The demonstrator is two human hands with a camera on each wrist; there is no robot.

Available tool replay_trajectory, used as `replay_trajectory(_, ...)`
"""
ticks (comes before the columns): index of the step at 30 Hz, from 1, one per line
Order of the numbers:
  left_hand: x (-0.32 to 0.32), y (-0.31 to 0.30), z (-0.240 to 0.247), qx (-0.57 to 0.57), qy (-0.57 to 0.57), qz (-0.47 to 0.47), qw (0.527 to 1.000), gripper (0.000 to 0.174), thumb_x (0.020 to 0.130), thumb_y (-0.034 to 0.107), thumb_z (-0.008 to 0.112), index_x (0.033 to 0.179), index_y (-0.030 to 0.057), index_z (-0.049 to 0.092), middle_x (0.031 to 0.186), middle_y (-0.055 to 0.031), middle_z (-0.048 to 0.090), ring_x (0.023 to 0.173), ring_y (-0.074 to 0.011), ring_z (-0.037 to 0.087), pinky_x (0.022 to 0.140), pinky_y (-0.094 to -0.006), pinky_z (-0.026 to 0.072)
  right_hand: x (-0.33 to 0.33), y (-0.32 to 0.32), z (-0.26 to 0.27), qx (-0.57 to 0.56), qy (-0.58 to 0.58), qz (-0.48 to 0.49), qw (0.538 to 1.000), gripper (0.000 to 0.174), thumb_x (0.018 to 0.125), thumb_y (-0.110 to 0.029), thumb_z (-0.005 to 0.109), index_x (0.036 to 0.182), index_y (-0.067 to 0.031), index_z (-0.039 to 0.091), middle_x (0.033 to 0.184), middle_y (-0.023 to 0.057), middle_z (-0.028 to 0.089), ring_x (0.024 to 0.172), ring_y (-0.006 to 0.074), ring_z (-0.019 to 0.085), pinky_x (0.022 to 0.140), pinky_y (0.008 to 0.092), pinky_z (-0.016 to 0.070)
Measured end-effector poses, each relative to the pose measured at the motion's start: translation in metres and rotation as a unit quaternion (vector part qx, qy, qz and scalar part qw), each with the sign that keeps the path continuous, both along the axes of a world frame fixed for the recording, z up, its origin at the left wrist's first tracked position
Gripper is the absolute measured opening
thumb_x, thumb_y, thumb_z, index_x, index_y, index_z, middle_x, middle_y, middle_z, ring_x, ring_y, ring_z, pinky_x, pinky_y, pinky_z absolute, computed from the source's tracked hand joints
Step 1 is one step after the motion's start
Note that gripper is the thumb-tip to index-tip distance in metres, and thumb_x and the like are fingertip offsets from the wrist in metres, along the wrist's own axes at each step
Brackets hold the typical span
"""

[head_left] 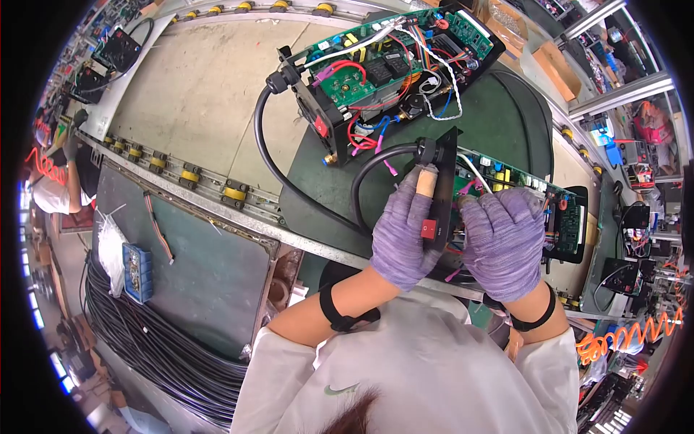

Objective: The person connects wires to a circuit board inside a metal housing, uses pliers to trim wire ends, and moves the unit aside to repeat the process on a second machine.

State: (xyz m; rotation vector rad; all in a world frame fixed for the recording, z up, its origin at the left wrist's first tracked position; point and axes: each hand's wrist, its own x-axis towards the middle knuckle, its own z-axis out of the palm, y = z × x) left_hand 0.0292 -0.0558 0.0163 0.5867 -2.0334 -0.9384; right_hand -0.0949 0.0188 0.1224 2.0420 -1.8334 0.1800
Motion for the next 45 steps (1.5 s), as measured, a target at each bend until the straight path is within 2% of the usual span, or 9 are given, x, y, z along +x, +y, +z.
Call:
replay_trajectory(4, 0.0, 0.002, 0.0, 0.018, -0.022, 0.002, 1.0, 0.095, 0.063, 0.009, 0.073, 0.147, 0.0006, 0.03, 0.139, -0.0266, 0.042, 0.112, -0.0456, 0.052, 0.094, -0.0452, 0.0479, 0.007, -0.009, 0.003, 0.026, -0.015, -0.012, 0.999, 0.033, 0.06, -0.019, 0.065, 0.091, -0.0069, 0.065, 0.086, 0.008, 0.059, 0.087, 0.0266, 0.059, 0.08, 0.0442, 0.0484)
replay_trajectory(7, 0.001, 0.0, -0.004, 0.024, -0.03, -0.006, 0.999, 0.091, 0.074, 0.034, 0.075, 0.146, -0.0004, 0.032, 0.139, -0.0257, 0.043, 0.125, -0.0435, 0.048, 0.102, -0.043, 0.0443, 0.007, -0.01, 0.005, 0.034, -0.044, -0.031, 0.998, 0.03, 0.06, -0.017, 0.065, 0.088, -0.0067, 0.065, 0.084, 0.0086, 0.06, 0.085, 0.0275, 0.059, 0.08, 0.0441, 0.0491)
replay_trajectory(13, 0.001, 0.0, -0.003, 0.029, -0.028, -0.011, 0.999, 0.096, 0.064, 0.013, 0.076, 0.147, 0.0008, 0.029, 0.141, -0.0255, 0.04, 0.117, -0.0441, 0.051, 0.098, -0.0452, 0.0462, 0.003, -0.007, 0.002, 0.022, -0.09, -0.048, 0.995, 0.028, 0.062, -0.013, 0.067, 0.089, -0.0085, 0.067, 0.084, 0.0086, 0.062, 0.085, 0.0277, 0.06, 0.077, 0.0417, 0.0488)
replay_trajectory(17, 0.009, -0.002, -0.005, -0.005, -0.017, -0.027, 0.999, 0.105, 0.067, 0.027, 0.084, 0.149, 0.0014, 0.023, 0.139, -0.0242, 0.043, 0.12, -0.0433, 0.049, 0.099, -0.0466, 0.0449, -0.01, 0.016, 0.008, -0.106, -0.123, -0.023, 0.986, 0.03, 0.068, -0.011, 0.07, 0.098, -0.0127, 0.069, 0.089, 0.0033, 0.062, 0.081, 0.0246, 0.057, 0.072, 0.0376, 0.0468)
replay_trajectory(22, 0.048, 0.018, -0.046, 0.028, 0.11, 0.008, 0.994, 0.065, 0.073, 0.015, 0.079, 0.129, -0.0017, 0.049, 0.122, -0.0219, 0.053, 0.105, -0.0369, 0.056, 0.09, -0.0423, 0.0471, -0.022, 0.082, -0.022, -0.063, -0.174, 0.07, 0.98, 0.031, 0.075, -0.02, 0.066, 0.106, -0.019, 0.07, 0.088, -0.0009, 0.058, 0.085, 0.0192, 0.056, 0.071, 0.0359, 0.0453)
replay_trajectory(24, 0.056, 0.017, -0.025, -0.049, 0.068, 0.028, 0.996, 0.045, 0.081, 0.005, 0.069, 0.12, 0.0032, 0.047, 0.111, -0.0107, 0.048, 0.086, -0.0177, 0.052, 0.077, -0.0309, 0.0464, -0.016, 0.087, -0.037, 0.031, -0.125, 0.043, 0.991, 0.03, 0.076, -0.022, 0.064, 0.106, -0.0202, 0.07, 0.087, -0.0005, 0.058, 0.083, 0.0186, 0.056, 0.07, 0.0364, 0.0456)
replay_trajectory(29, 0.049, 0.015, 0.011, -0.139, 0.118, -0.031, 0.983, 0.021, 0.073, 0.008, 0.07, 0.092, 0.0122, 0.063, 0.09, -0.0063, 0.054, 0.078, -0.0246, 0.052, 0.067, -0.0355, 0.0383, -0.01, 0.089, -0.066, 0.075, -0.132, -0.003, 0.988, 0.033, 0.072, -0.026, 0.065, 0.104, -0.0204, 0.067, 0.093, -0.001, 0.06, 0.085, 0.0169, 0.059, 0.069, 0.0364, 0.0459)
replay_trajectory(38, -0.001, 0.028, 0.07, -0.396, -0.182, 0.136, 0.89, 0.024, 0.076, 0.034, 0.072, 0.098, 0.0245, 0.069, 0.128, -0.0003, 0.053, 0.117, -0.026, 0.04, 0.107, -0.0512, 0.0223, -0.02, 0.062, -0.042, -0.266, -0.066, -0.053, 0.96, 0.038, 0.066, -0.032, 0.069, 0.104, -0.0269, 0.066, 0.099, -0.0052, 0.062, 0.088, 0.0171, 0.055, 0.075, 0.0421, 0.0395)
replay_trajectory(45, -0.01, 0.033, 0.061, -0.413, -0.219, 0.081, 0.88, 0.022, 0.067, 0.035, 0.075, 0.082, 0.0222, 0.065, 0.118, 0.0025, 0.058, 0.119, -0.0255, 0.043, 0.113, -0.0598, 0.0147, -0.025, 0.061, -0.041, -0.213, -0.161, -0.033, 0.963, 0.027, 0.07, -0.026, 0.067, 0.097, -0.025, 0.066, 0.103, -0.007, 0.066, 0.087, 0.0155, 0.059, 0.073, 0.0375, 0.0425)
